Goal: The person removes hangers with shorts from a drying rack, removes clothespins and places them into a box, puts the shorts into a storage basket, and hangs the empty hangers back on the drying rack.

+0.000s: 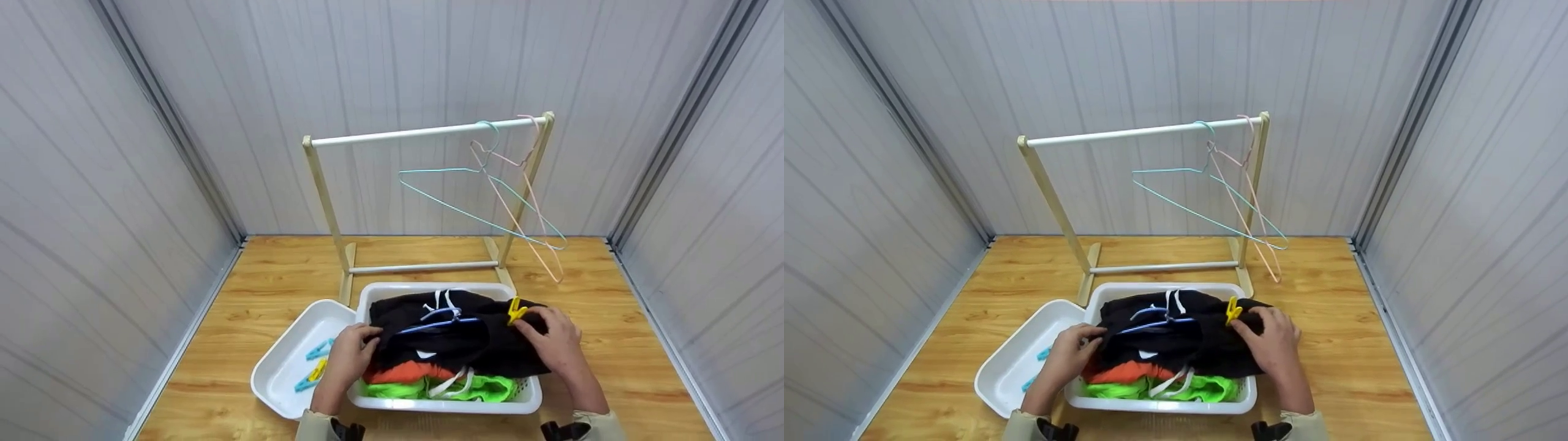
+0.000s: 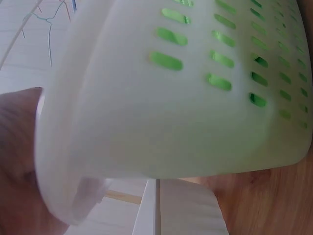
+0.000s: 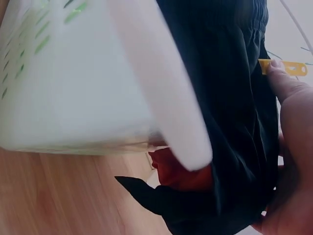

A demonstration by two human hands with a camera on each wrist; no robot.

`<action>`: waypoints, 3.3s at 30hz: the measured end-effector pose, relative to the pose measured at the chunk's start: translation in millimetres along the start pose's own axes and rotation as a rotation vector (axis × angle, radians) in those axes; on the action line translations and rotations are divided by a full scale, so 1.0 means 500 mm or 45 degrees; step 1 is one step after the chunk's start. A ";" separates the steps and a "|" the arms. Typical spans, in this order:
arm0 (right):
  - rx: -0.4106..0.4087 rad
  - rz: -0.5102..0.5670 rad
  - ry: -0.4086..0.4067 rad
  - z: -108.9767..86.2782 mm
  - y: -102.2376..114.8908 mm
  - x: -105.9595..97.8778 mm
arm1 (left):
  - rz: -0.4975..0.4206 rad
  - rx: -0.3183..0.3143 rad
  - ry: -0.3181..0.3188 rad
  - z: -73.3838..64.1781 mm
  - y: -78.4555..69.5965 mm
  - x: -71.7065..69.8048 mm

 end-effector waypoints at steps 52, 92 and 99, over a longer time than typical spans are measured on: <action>-0.831 1.596 -0.594 -0.021 0.310 -0.197 | -0.114 0.048 -0.110 -0.006 -0.034 -0.042; -0.999 1.235 -0.193 0.040 0.467 -0.121 | -0.456 0.525 -0.496 -0.008 -0.365 -0.209; -0.954 1.211 -0.192 0.043 0.459 -0.110 | -0.452 0.498 -0.442 0.017 -0.316 -0.156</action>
Point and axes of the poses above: each hand's wrist, its own z-axis towards the middle knuckle, its own x-axis out of the palm, y = z × x, the point moved 7 cm from there along z, towards the middle knuckle, and after that the axes turned 6 degrees about z, right-handed, at the moved point
